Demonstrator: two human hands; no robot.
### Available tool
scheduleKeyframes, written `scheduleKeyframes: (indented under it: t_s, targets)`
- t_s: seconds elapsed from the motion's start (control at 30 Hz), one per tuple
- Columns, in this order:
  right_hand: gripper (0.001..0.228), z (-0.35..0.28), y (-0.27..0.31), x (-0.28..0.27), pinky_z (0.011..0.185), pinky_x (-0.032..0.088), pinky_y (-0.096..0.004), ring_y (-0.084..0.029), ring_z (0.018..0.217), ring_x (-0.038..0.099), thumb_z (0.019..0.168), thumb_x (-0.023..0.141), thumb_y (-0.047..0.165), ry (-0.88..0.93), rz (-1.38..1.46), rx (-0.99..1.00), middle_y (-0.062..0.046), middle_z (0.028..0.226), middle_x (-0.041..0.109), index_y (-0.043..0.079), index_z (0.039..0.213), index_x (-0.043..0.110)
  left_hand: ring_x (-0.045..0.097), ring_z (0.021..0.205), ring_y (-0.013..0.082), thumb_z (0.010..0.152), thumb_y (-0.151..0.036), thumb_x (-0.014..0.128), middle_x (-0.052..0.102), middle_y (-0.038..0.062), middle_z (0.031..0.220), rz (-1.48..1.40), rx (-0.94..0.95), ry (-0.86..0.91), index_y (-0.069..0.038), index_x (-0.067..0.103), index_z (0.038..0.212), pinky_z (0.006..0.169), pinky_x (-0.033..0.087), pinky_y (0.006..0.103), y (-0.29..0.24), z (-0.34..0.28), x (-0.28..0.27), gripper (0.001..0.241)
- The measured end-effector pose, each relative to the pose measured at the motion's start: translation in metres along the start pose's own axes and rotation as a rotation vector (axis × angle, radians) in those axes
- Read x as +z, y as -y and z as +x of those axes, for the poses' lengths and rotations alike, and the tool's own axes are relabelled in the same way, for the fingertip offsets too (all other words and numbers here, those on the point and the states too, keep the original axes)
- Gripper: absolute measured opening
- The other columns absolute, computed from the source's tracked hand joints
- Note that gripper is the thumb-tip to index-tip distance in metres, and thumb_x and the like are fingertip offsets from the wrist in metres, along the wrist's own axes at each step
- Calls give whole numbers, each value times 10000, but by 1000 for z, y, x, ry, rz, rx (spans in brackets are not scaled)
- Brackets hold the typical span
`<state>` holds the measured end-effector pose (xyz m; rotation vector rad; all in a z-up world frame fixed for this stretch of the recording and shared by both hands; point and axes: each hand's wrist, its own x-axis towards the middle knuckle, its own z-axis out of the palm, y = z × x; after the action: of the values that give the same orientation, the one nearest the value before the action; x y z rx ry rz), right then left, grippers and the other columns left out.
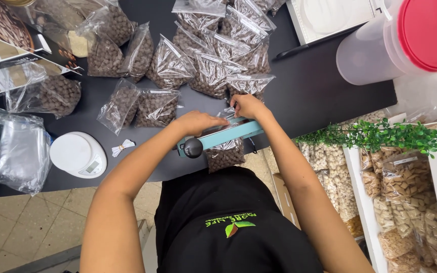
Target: The person is using a manual impulse heat sealer to close plastic bags filled with small food items, likely coffee beans or snacks.
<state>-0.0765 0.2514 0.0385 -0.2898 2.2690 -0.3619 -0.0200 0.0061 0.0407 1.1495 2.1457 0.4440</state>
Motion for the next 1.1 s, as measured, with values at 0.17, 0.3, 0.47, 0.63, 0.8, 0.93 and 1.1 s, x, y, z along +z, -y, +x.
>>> scheduleKeyframes:
  t_s: [0.17,0.3,0.47,0.63,0.8,0.93,1.1]
  targets:
    - [438,10,-4,4,953,545,-464,-245,1129,693,776,838,243,11,-38,37,80,988,785,237,1174,656,589,1293,375,836,176,502,554,-64,1515,-268,-66,-20,-345,453,1507,1032,492,583,-7,-12,-14,850]
    - [432,11,-2,0,933,552,-475,-260,1125,693,750,860,317,-6,-103,101,73,1030,777,303,1143,681,604,1300,305,950,-6,419,632,-113,1419,-411,-129,-76,-390,567,1416,1136,433,510,1,-1,-8,622]
    - [375,0,13,-1,952,548,-514,-339,1166,677,779,830,249,-43,-105,124,-63,1113,760,266,1133,709,560,1338,352,1062,-433,398,573,-53,1486,-455,-210,-71,-423,509,1467,1115,428,539,-12,0,-5,420]
    - [333,-5,15,-1,912,555,-519,-364,1101,700,803,777,232,-119,-200,137,-92,1082,751,284,1127,718,532,1362,334,1085,-478,352,563,-30,1508,-326,-219,-69,-434,432,1530,1116,345,547,-2,14,17,454]
    - [286,-108,78,-46,936,521,-585,-415,1094,683,981,614,276,-308,65,-99,-159,1070,757,194,1252,652,496,1367,349,1111,-432,298,609,65,1462,-366,-170,-103,-377,412,1555,1101,315,524,-8,1,14,461]
    - [247,-119,76,-17,915,545,-544,-386,1068,690,1011,585,287,-347,71,-222,-158,1051,760,157,1202,670,488,1365,276,1109,-516,285,643,-19,1414,-364,-161,-115,-415,440,1526,1090,311,481,10,16,37,457]
    - [342,-109,58,8,933,535,-503,-363,1089,659,1101,445,371,-446,189,-332,-144,1031,723,146,1181,689,495,1349,233,1109,-550,289,648,-64,1404,-407,-140,-145,-400,461,1522,1075,328,443,14,15,37,472]
